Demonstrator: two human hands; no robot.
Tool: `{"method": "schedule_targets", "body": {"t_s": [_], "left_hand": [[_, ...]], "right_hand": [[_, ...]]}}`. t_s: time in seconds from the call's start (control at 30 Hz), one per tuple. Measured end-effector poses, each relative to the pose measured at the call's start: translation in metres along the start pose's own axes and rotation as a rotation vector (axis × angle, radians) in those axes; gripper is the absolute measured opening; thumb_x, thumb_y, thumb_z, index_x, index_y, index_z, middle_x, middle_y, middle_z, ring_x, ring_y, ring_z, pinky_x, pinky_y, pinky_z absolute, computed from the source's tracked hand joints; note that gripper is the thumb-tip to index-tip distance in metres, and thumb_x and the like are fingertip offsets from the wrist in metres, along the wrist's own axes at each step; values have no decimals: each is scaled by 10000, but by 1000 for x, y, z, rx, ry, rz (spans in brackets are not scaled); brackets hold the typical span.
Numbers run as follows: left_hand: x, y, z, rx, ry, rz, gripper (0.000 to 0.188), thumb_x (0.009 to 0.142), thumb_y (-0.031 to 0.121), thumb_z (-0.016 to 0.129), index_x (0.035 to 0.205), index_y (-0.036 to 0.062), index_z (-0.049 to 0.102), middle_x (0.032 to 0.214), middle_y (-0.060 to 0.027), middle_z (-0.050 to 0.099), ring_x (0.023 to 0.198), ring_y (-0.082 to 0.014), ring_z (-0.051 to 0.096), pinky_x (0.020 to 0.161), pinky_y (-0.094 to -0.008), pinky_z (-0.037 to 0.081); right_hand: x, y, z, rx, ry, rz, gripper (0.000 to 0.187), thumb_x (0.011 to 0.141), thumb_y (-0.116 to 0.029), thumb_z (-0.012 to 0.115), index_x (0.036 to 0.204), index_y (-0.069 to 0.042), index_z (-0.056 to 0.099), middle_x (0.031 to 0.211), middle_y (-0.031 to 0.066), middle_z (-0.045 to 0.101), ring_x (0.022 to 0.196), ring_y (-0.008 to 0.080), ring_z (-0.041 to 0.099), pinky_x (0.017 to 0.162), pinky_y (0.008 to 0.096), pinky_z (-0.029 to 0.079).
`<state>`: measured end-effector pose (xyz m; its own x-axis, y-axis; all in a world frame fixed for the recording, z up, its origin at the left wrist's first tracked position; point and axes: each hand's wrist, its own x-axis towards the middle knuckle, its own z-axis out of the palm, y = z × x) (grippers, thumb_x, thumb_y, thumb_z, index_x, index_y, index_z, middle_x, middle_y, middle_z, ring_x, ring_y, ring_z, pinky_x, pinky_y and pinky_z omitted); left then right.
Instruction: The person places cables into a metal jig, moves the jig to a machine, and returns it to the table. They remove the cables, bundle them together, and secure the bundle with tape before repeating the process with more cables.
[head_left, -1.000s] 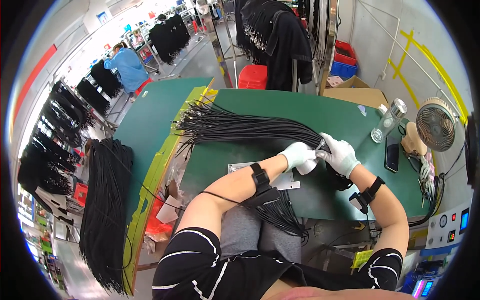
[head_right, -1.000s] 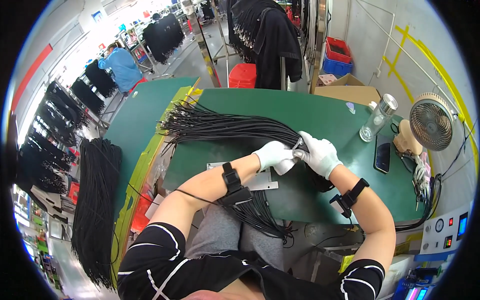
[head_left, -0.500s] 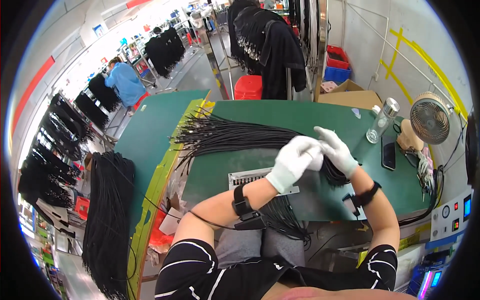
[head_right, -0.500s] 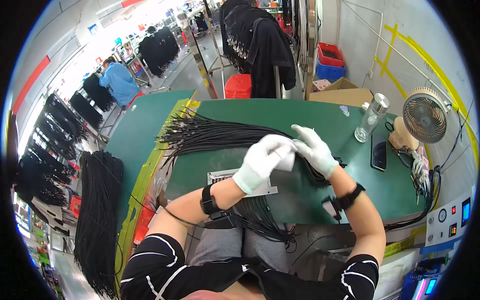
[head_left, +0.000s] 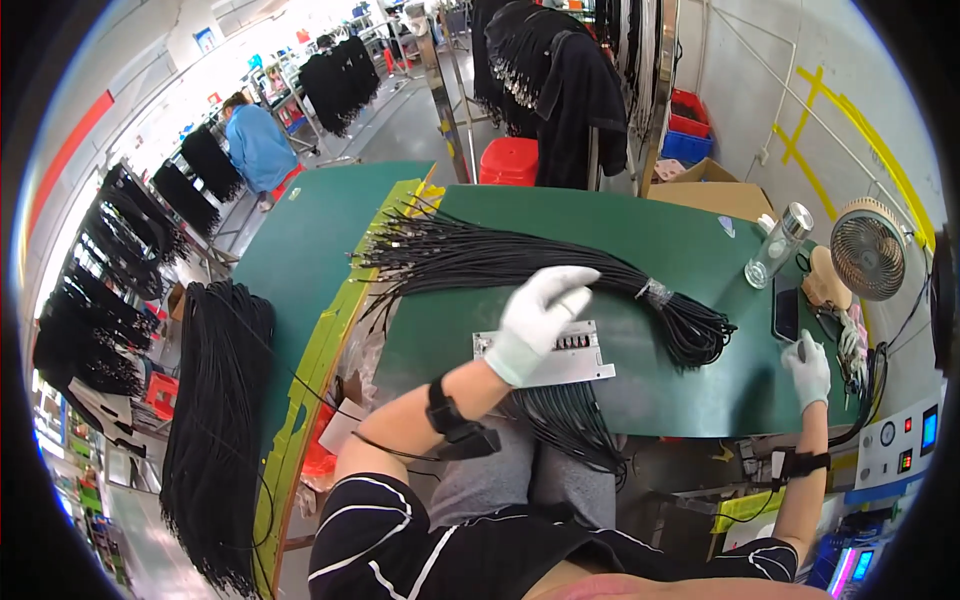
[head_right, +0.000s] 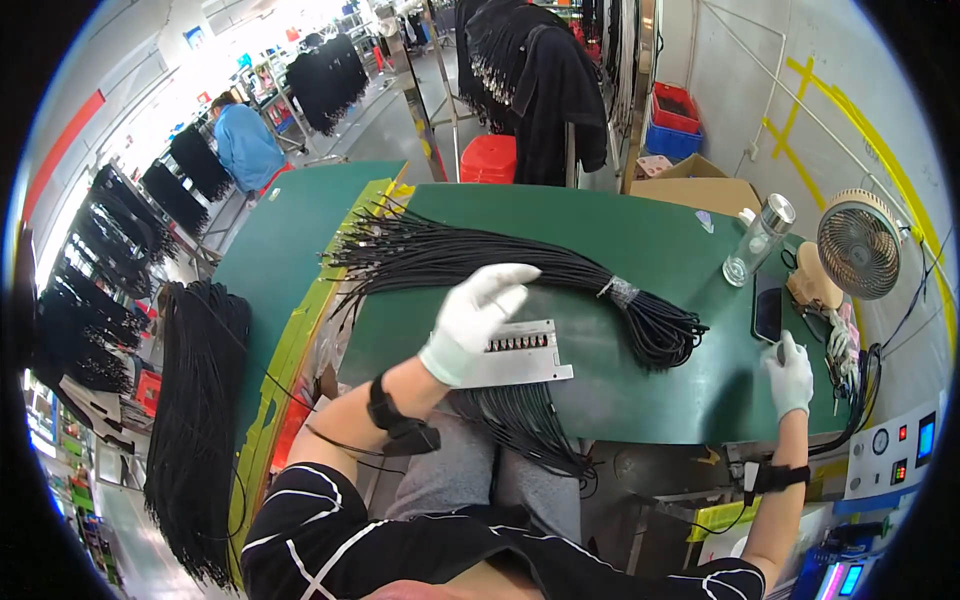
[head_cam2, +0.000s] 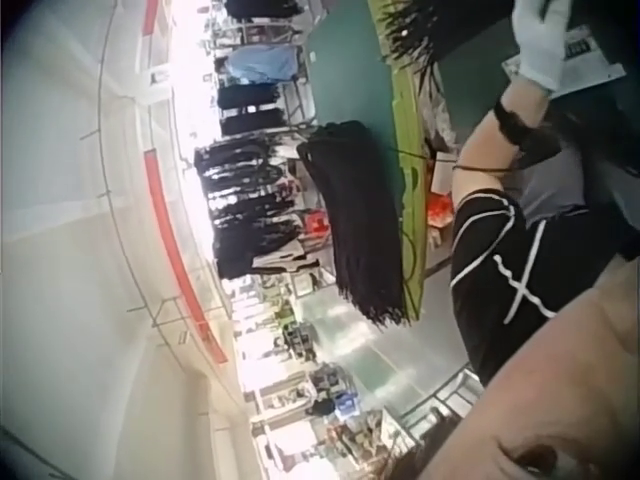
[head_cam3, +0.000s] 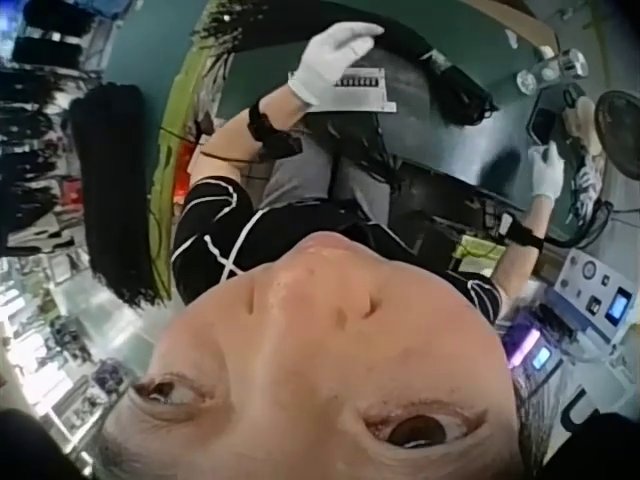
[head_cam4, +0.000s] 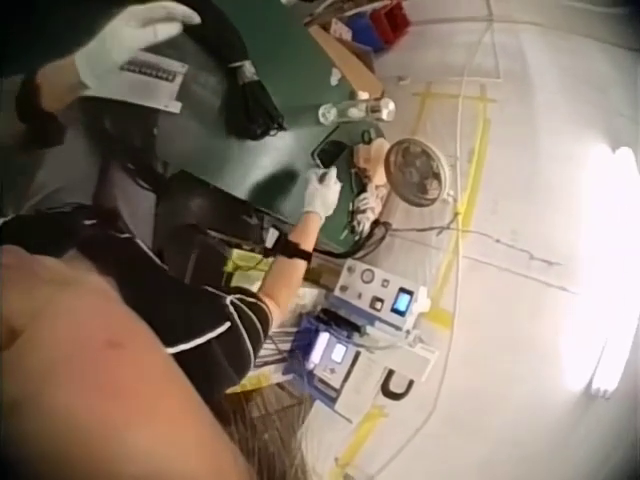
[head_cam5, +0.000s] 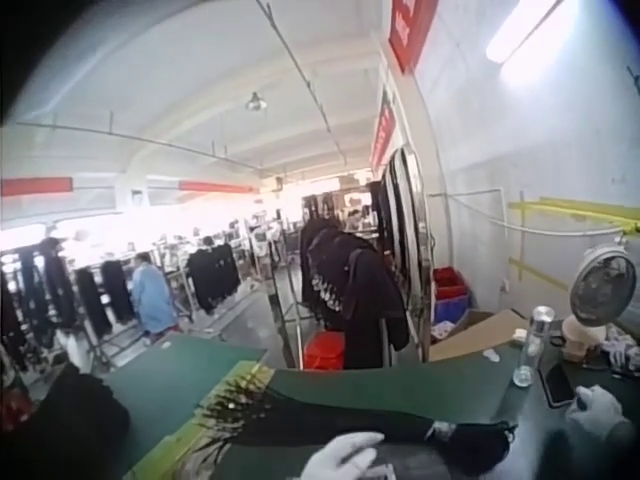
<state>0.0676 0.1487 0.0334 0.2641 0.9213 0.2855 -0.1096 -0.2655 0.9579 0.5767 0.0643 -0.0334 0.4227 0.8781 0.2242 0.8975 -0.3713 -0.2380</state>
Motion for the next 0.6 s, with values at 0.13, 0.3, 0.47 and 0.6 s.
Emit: {"method": "schedule_targets", "body": {"t_s": [0.13,0.3,0.47,0.6], "left_hand": [[1,-8,-51,3,132,-57,243,973,114,578,1155,-25,661,1095,-78,694,1058,-152,623,973,-292,471],[-26,-30,-112,-200,278,-137,229,966,109,595,1133,-29,670,1102,-96,699,1045,-176,641,963,-314,498],[-40,-38,-106,-286,205,-275,257,994,119,542,1161,-52,634,1104,-132,684,1030,-220,652,966,-353,512],[-47,-54,-115,-326,146,-376,314,988,163,570,1221,-47,595,1200,-145,639,1100,-239,618,1008,-373,492]], "right_hand": [[-2,24,9,-276,-2,54,605,773,-160,696,1359,-145,546,1270,170,594,1144,365,560,983,431,460],[21,-151,8,193,71,-481,750,739,-362,782,1380,-80,512,1303,186,580,1217,364,518,1026,443,425],[29,-261,73,94,-157,-657,740,714,-380,798,1333,-69,537,1276,200,590,1194,368,535,1003,436,445],[64,-268,100,-98,-380,-541,576,678,-386,787,1078,-10,613,1081,191,676,976,375,651,865,425,528]]}}
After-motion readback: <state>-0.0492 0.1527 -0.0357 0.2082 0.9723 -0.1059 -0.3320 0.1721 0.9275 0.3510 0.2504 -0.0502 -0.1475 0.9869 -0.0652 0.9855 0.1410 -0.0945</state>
